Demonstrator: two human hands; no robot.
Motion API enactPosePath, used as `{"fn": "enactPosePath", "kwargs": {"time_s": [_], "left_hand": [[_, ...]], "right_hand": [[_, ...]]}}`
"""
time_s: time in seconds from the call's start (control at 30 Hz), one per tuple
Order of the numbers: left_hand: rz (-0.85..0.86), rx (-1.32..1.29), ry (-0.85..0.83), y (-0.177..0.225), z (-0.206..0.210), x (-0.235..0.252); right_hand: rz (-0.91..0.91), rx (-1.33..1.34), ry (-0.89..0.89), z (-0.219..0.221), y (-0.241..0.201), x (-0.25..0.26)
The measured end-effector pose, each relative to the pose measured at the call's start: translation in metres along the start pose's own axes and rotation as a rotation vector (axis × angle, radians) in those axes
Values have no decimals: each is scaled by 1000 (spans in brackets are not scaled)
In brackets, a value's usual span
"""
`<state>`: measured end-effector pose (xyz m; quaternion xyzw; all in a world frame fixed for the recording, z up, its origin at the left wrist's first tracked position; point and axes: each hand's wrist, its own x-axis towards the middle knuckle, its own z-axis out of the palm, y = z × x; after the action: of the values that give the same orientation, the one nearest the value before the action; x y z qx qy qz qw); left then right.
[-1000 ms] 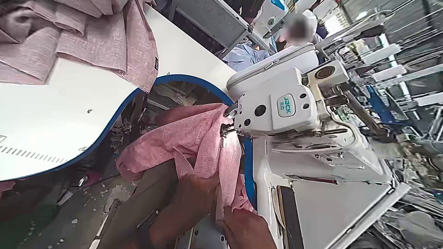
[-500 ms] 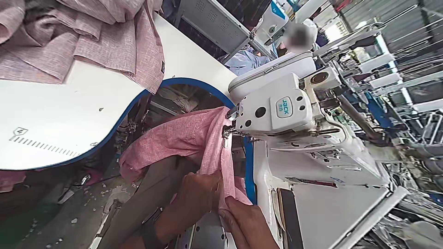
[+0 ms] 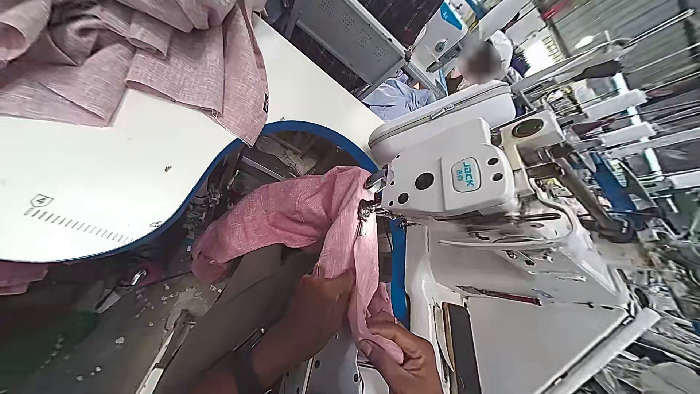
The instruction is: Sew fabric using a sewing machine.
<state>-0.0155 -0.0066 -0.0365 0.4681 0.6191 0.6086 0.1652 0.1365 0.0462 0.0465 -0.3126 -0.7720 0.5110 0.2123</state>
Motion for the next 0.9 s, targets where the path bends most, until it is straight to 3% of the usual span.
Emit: {"fn": "enactPosePath", "kwargs": {"time_s": [0.07,0.2,0.27,0.43,0.6,0.77,0.9], "left_hand": [[-26,-2,-7,0,3,4],[-38,19,-5,-4,6,17],[-20,34,-11,-1,5,12],[18,-8,37,3,2,-4],[173,39,173,-10,16,13],[185,173,238,-18,24,41],[173,215,183,-18,26,49]], "right_hand": [[-102,-96,33,6,-6,-6],[-508,-817,215,24,-6,-2],[-618,-970,331,30,9,5],[-648,-896,453,35,32,26],[-660,-834,477,39,45,34],[-553,-810,480,36,44,56],[-431,-833,419,36,44,65]]}}
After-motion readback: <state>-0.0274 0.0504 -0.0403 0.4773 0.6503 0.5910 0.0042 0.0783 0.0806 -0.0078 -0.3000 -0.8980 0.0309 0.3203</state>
